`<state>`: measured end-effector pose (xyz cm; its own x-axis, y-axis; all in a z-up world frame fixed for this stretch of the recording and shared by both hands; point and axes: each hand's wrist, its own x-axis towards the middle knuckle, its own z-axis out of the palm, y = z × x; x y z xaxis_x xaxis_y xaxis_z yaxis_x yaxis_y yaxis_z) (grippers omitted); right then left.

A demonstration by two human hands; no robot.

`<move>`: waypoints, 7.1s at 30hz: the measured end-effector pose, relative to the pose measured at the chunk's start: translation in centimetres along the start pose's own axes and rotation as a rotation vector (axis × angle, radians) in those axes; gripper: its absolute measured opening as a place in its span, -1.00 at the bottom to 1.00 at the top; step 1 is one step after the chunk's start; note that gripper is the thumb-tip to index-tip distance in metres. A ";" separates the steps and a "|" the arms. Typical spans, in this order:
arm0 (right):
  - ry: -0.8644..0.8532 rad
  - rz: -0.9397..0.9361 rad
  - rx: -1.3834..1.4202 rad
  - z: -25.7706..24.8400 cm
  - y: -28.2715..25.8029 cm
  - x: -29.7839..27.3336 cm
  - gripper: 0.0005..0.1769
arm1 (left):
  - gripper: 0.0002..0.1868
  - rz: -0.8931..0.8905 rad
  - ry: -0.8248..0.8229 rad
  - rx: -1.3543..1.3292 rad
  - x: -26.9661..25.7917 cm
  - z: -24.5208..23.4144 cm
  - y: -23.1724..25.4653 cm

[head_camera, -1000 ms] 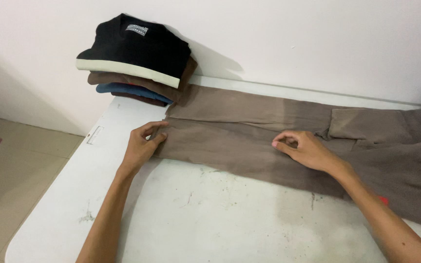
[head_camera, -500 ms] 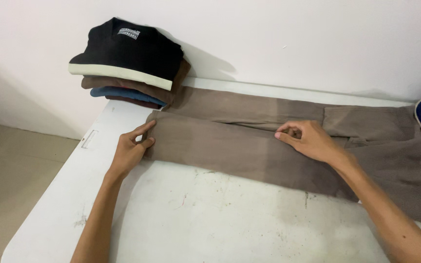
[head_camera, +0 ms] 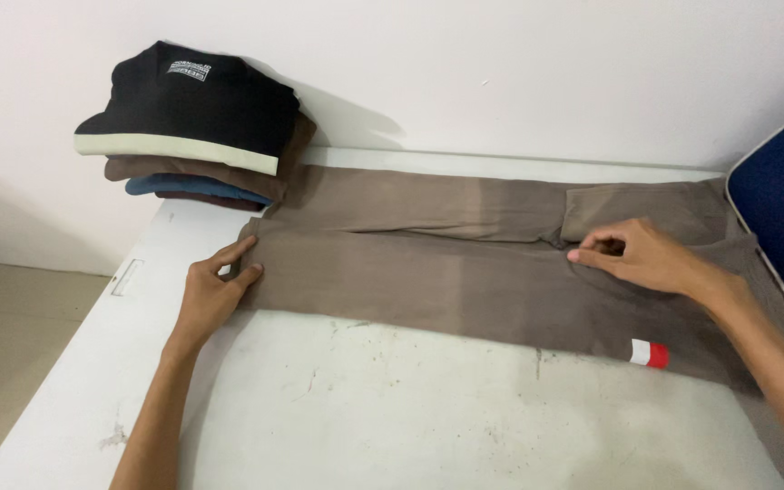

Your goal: The person folds a brown t-shirt on a white surface by hand. They smooth the fabric, fold the sleeves inward, fold the shirt in half lengthwise, then fold it into thirds to create a compact rectangle. The folded shirt is placed on a stack of other folded clothes.

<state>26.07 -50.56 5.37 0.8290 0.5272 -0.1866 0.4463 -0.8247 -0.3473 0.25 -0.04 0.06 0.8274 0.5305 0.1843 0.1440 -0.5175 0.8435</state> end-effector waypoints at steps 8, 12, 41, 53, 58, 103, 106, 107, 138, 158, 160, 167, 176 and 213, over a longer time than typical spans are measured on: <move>0.075 -0.126 0.087 0.9 0.0 0.4 -0.44 | -0.61 -0.075 0.136 0.131 1.8 0.0 1.5; -0.022 -0.029 -0.010 0.0 -0.3 -0.1 -0.36 | -0.53 -0.112 0.167 0.166 3.2 0.8 1.9; 0.537 -0.229 -0.251 1.9 5.9 2.3 -0.60 | -0.81 0.192 0.221 0.125 4.1 2.3 1.3; 0.503 -0.140 -0.179 4.5 6.9 2.6 -0.60 | -0.78 0.226 0.198 0.127 4.3 2.0 1.1; 0.606 -0.253 -0.120 4.4 3.9 0.6 -0.71 | -0.65 0.229 0.220 0.515 3.3 2.5 3.8; 0.647 -0.381 0.437 7.9 -1.9 -5.2 -0.81 | -0.42 0.666 -0.287 0.481 -2.4 19.3 9.9; 0.696 -0.359 0.350 6.4 2.6 -7.6 -0.84 | -0.43 0.645 -0.291 0.458 -2.5 19.2 10.0; 0.719 -0.337 0.340 6.1 3.8 -8.2 -0.84 | -0.43 0.634 -0.297 0.449 -2.5 19.2 10.1; 0.576 0.347 -0.148 2.1 10.4 -9.6 -0.41 | -0.75 0.636 -0.362 0.030 1.0 39.9 22.8; 0.766 0.083 0.694 -2.1 13.3 -2.9 -0.75 | -0.74 0.418 -0.493 -0.661 5.0 38.4 21.4; 0.736 -0.001 0.565 -2.3 13.2 -2.3 -0.54 | -0.65 0.394 -0.480 -0.506 4.8 38.4 21.1; 0.810 -0.040 0.393 -1.7 10.4 -2.7 -0.53 | -0.47 0.543 -0.461 -0.385 3.5 36.4 22.8; 0.933 -0.185 0.195 -1.5 9.5 -2.5 -0.56 | -0.40 0.603 -0.459 -0.273 2.7 35.8 24.4; 0.365 0.339 0.231 -2.1 10.7 -14.0 -0.51 | -0.26 1.005 -0.612 0.424 -6.4 41.7 23.5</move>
<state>19.97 -67.22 6.24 0.9950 0.1000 -0.0064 0.0819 -0.8478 -0.5239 20.94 -43.60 -2.33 0.7722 -0.5648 0.2910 -0.6281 -0.7477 0.2156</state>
